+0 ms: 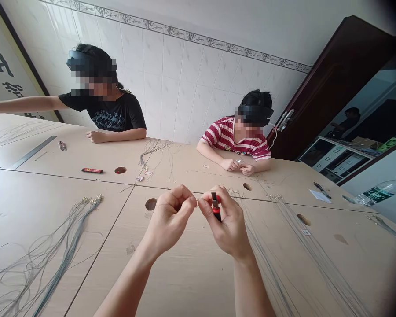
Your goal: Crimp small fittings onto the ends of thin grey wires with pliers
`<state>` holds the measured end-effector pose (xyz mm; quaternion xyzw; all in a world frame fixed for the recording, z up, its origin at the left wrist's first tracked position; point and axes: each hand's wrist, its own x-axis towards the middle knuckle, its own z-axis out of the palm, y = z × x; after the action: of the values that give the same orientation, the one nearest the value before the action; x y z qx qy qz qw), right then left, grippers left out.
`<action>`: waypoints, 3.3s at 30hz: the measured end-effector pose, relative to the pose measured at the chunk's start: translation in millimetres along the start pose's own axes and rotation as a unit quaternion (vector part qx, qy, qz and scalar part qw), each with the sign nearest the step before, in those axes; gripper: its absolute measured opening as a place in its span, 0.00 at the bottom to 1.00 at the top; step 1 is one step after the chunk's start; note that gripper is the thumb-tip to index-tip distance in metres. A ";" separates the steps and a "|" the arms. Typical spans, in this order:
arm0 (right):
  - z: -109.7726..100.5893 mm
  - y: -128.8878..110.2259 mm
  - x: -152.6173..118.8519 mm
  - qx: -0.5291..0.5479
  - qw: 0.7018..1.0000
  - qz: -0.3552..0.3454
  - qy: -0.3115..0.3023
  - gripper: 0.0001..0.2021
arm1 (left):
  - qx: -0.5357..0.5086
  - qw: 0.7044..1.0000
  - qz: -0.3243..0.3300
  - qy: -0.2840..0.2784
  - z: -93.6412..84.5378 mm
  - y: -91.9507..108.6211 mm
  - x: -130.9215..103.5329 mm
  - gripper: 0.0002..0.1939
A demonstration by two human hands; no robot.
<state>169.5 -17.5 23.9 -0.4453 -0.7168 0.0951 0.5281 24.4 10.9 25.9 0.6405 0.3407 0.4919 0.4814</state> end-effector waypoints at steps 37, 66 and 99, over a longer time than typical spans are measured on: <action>21.1 14.4 1.9 -0.120 0.985 0.119 -0.044 0.07 | 0.118 0.985 0.044 0.120 11.6 -11.1 4.4 0.10; 25.3 15.7 -0.8 -0.065 0.989 0.132 -0.033 0.11 | 0.159 0.986 -0.048 0.036 4.0 -2.5 0.4 0.19; 36.3 23.5 -0.6 -0.025 0.990 0.109 -0.082 0.07 | 0.019 0.995 0.029 0.092 2.1 -26.1 -12.7 0.22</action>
<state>151.7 7.9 -6.1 -0.5241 -0.7072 0.1703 0.4430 23.8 6.7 -2.9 0.6112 0.3742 0.5556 0.4215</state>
